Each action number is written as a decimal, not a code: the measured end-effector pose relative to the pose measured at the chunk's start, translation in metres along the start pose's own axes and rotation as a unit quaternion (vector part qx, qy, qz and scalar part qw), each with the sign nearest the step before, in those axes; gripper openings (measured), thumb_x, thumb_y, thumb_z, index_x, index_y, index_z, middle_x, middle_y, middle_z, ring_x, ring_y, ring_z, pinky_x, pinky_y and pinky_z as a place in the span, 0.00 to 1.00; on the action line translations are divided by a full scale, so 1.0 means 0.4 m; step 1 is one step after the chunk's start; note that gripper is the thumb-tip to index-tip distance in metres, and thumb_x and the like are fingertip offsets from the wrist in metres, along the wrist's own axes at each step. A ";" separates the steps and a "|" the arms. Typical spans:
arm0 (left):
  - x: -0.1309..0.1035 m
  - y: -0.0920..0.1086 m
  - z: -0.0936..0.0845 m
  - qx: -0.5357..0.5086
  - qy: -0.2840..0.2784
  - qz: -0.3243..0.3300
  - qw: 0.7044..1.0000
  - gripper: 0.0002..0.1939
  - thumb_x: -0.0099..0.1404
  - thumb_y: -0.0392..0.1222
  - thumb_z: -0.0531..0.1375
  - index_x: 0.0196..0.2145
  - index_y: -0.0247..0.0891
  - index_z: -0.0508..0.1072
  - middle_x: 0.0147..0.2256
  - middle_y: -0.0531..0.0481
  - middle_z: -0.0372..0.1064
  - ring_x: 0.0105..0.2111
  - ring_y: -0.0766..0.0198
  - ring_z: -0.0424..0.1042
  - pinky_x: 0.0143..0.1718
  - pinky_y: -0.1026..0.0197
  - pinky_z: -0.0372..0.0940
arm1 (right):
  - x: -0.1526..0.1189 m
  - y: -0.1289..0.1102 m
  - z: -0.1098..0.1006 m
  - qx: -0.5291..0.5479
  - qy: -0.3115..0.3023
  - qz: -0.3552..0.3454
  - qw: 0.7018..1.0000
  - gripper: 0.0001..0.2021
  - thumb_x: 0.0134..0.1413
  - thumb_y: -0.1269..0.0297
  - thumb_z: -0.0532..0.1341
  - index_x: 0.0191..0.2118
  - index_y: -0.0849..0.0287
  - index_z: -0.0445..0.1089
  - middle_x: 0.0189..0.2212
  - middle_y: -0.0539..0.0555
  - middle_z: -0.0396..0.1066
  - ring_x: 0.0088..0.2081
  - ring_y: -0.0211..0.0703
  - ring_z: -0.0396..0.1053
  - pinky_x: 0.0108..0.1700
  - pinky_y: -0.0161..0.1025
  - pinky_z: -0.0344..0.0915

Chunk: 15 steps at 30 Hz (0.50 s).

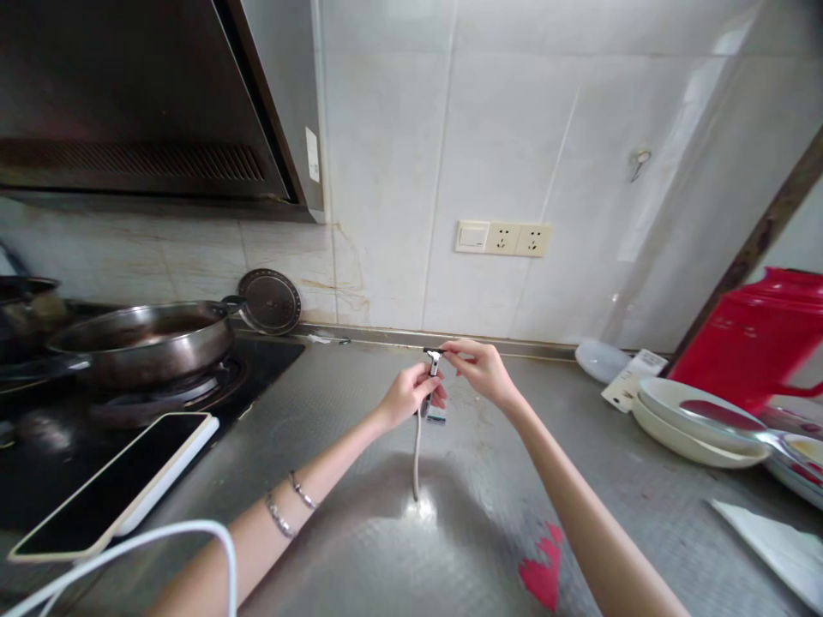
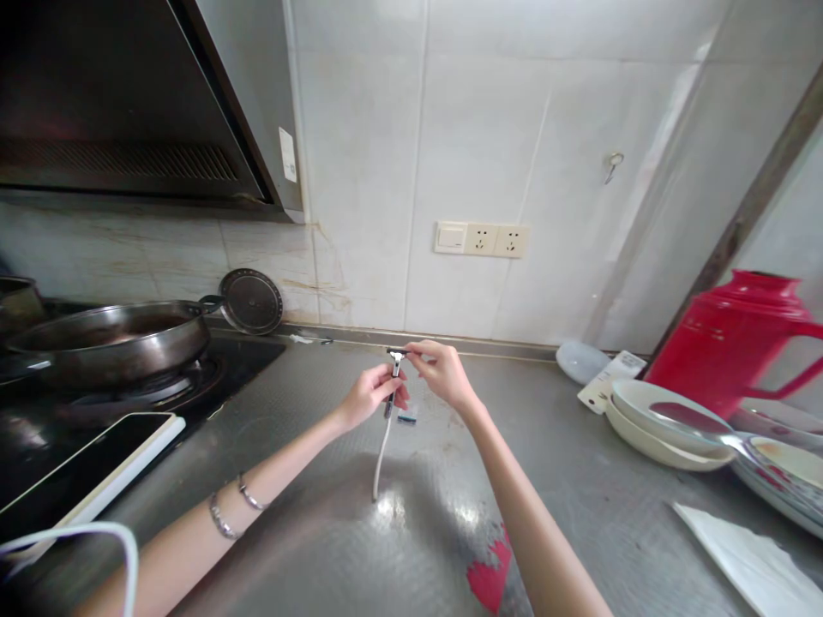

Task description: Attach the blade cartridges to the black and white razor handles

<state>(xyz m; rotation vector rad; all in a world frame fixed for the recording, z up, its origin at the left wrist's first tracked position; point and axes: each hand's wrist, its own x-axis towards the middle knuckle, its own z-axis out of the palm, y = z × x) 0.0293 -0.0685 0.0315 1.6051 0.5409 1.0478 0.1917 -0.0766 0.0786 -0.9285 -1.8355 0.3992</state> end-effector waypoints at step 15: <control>-0.001 0.008 0.019 -0.059 0.034 -0.007 0.998 0.13 0.55 0.47 0.59 0.32 0.34 0.64 0.22 0.53 0.67 0.22 0.64 0.70 0.29 0.58 0.67 | 0.002 0.000 -0.005 -0.009 -0.008 -0.005 1.000 0.12 0.50 0.61 0.56 0.36 0.59 0.74 0.34 0.55 0.73 0.32 0.41 0.69 0.26 0.32 0.67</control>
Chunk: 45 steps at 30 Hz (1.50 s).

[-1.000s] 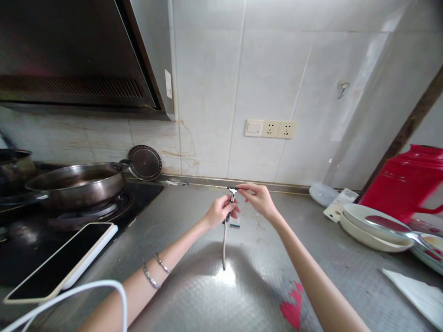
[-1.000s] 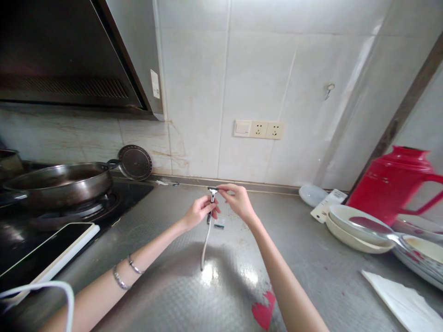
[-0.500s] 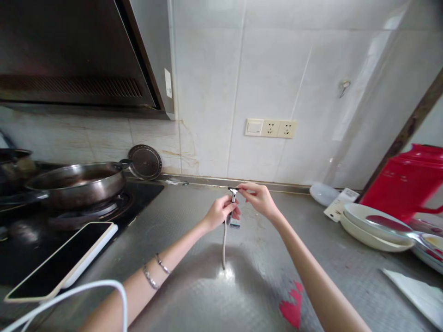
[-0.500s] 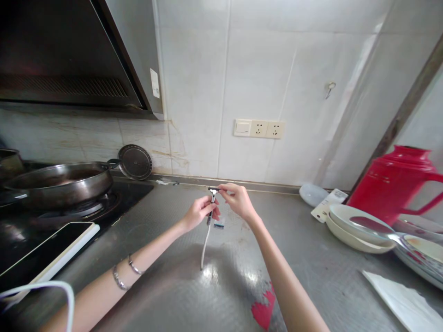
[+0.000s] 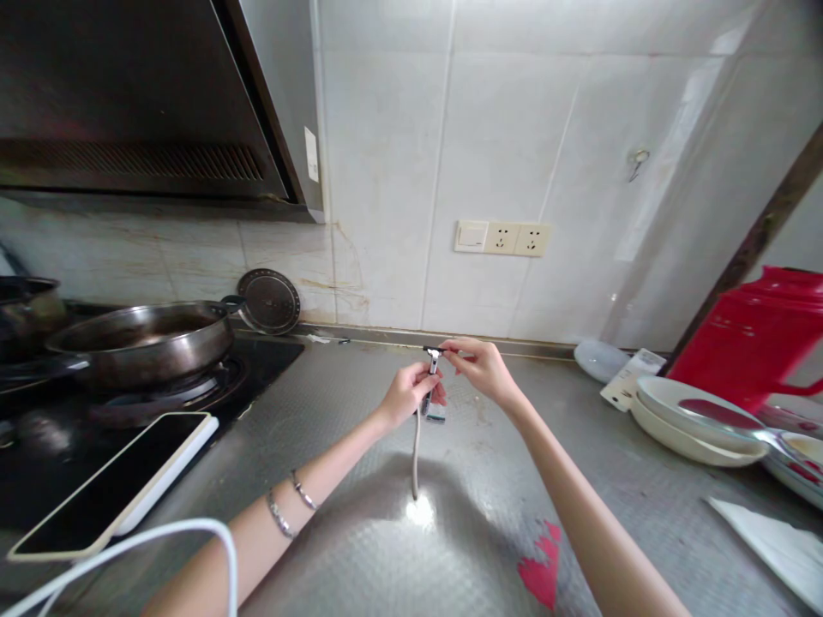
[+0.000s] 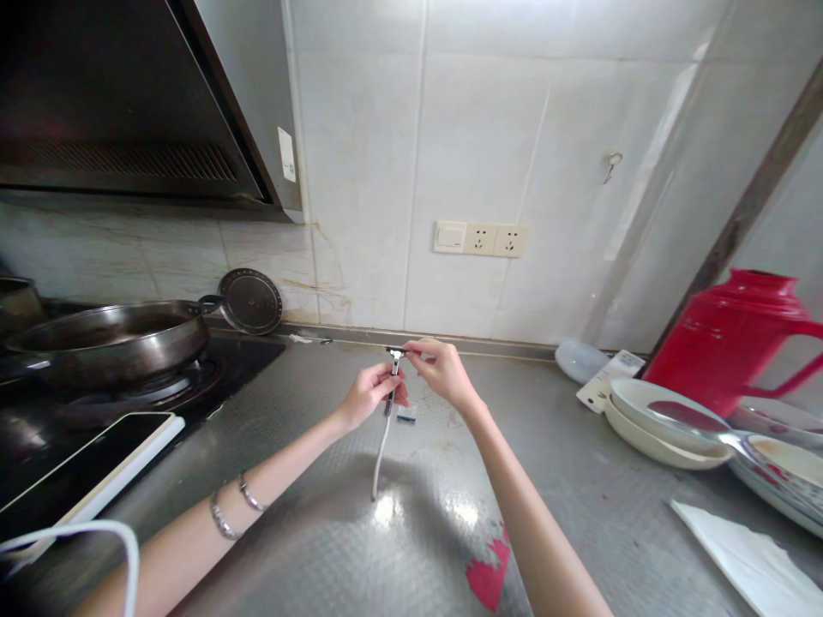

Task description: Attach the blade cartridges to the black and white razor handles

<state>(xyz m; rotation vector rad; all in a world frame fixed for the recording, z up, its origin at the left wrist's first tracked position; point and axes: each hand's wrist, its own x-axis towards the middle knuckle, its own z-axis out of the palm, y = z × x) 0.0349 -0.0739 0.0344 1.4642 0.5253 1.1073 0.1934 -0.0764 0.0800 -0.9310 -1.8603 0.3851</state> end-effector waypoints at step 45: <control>0.062 0.018 -0.173 0.414 0.109 -0.136 0.894 0.30 0.58 0.62 0.46 0.15 0.34 0.69 0.10 0.49 0.64 0.15 0.65 0.67 0.23 0.65 0.59 | -0.072 0.016 0.225 -0.271 -0.143 0.195 0.932 0.14 0.48 0.64 0.54 0.17 0.62 0.68 0.18 0.57 0.70 0.19 0.37 0.64 0.21 0.32 0.47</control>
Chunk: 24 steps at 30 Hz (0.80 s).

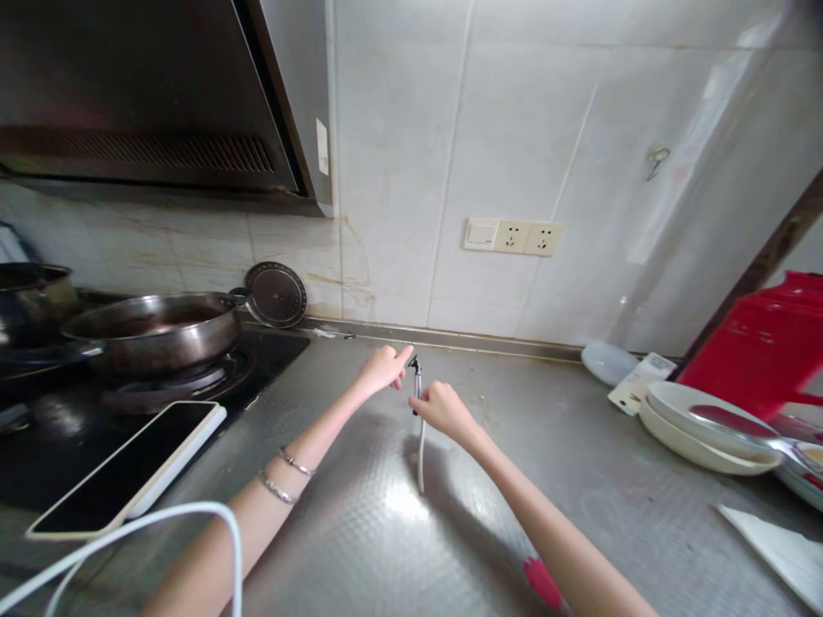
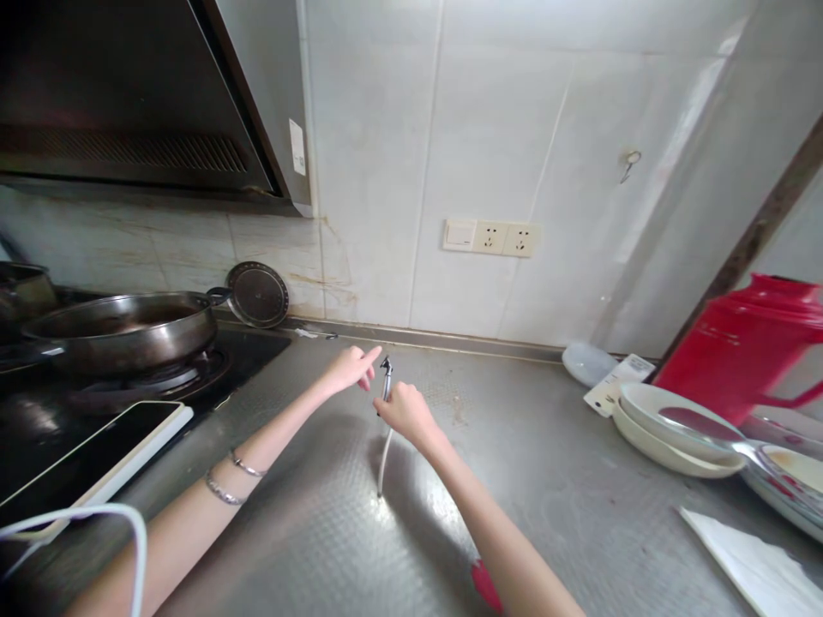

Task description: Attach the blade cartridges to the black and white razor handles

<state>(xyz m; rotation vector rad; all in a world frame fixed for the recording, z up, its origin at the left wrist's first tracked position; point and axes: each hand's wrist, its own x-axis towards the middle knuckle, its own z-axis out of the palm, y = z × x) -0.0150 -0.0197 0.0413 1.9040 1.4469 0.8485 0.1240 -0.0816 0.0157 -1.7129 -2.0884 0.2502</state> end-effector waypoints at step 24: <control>0.016 -0.012 -0.050 0.059 0.019 0.045 0.997 0.23 0.60 0.50 0.47 0.16 0.34 0.69 0.12 0.49 0.67 0.17 0.65 0.69 0.24 0.65 0.62 | -0.040 -0.028 0.056 -0.011 -0.145 0.010 0.989 0.13 0.47 0.62 0.54 0.27 0.65 0.73 0.24 0.61 0.73 0.27 0.42 0.70 0.27 0.32 0.59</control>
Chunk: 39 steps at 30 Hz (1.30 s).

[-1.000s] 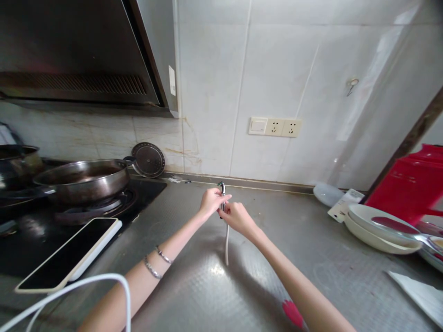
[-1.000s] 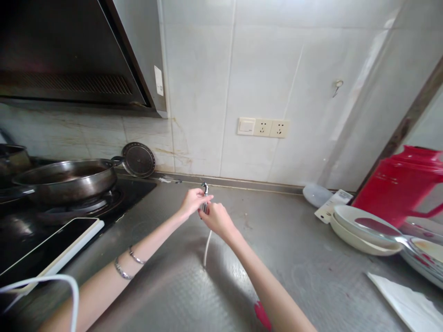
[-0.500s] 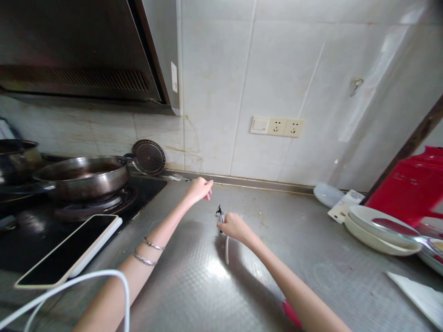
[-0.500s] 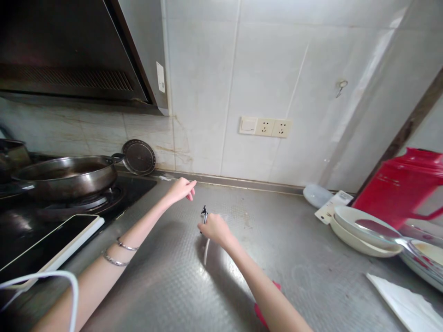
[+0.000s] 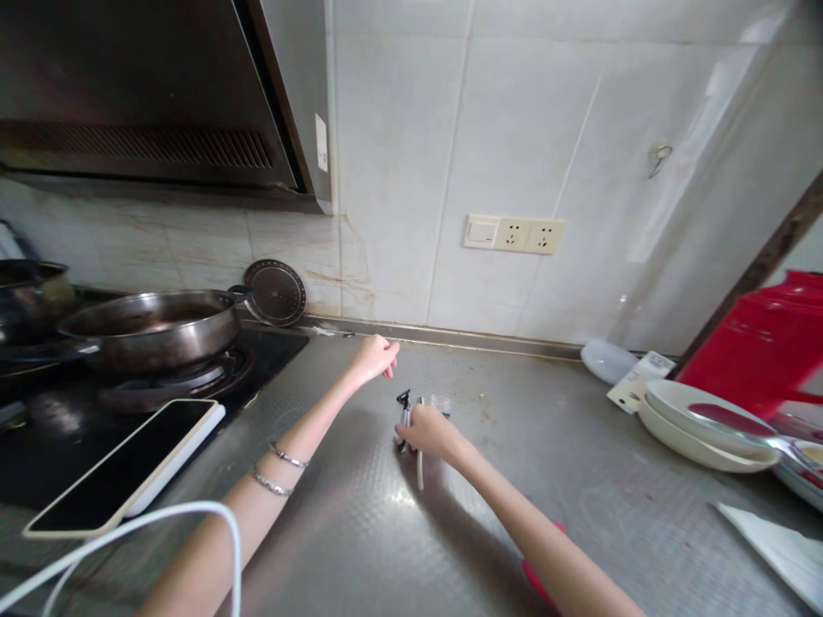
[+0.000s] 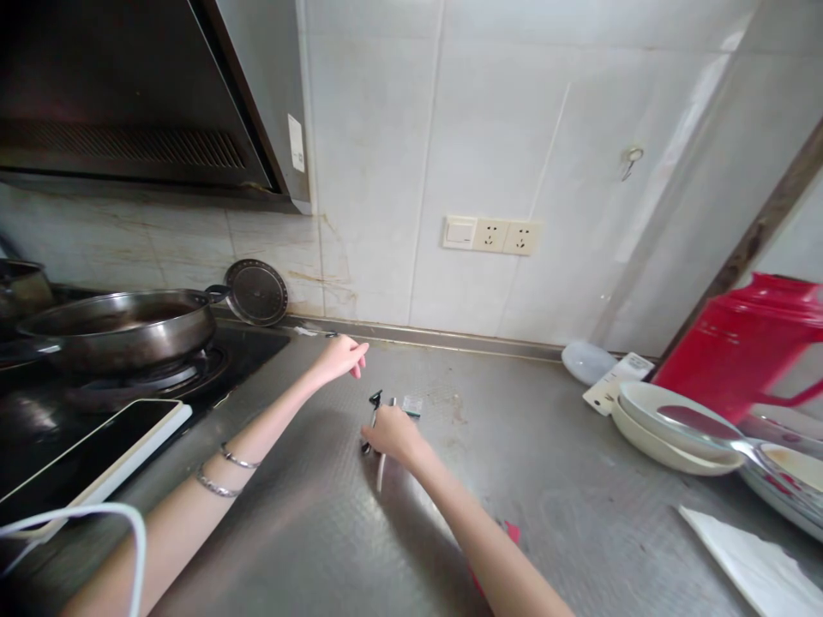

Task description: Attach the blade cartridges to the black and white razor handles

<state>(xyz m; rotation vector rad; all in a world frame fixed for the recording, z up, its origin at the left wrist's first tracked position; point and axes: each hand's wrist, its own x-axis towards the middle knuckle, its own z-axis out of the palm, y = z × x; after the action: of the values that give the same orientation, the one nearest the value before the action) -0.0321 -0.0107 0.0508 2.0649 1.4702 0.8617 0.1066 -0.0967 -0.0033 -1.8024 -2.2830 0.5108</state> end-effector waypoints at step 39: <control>0.206 -0.430 -0.083 0.310 0.139 -0.090 0.936 0.14 0.60 0.36 0.48 0.34 0.30 0.73 0.40 0.36 0.70 0.43 0.52 0.67 0.42 0.57 0.61 | -0.026 0.322 -0.027 -0.150 0.159 0.116 0.969 0.27 0.62 0.55 0.40 0.29 0.59 0.73 0.30 0.59 0.75 0.33 0.44 0.72 0.30 0.33 0.57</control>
<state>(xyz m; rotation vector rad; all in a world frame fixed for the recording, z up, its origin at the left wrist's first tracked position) -0.1499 0.1229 -0.0243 2.2344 2.2826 0.6900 0.2292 -0.0793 -0.0414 -2.1239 -2.0265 -0.1022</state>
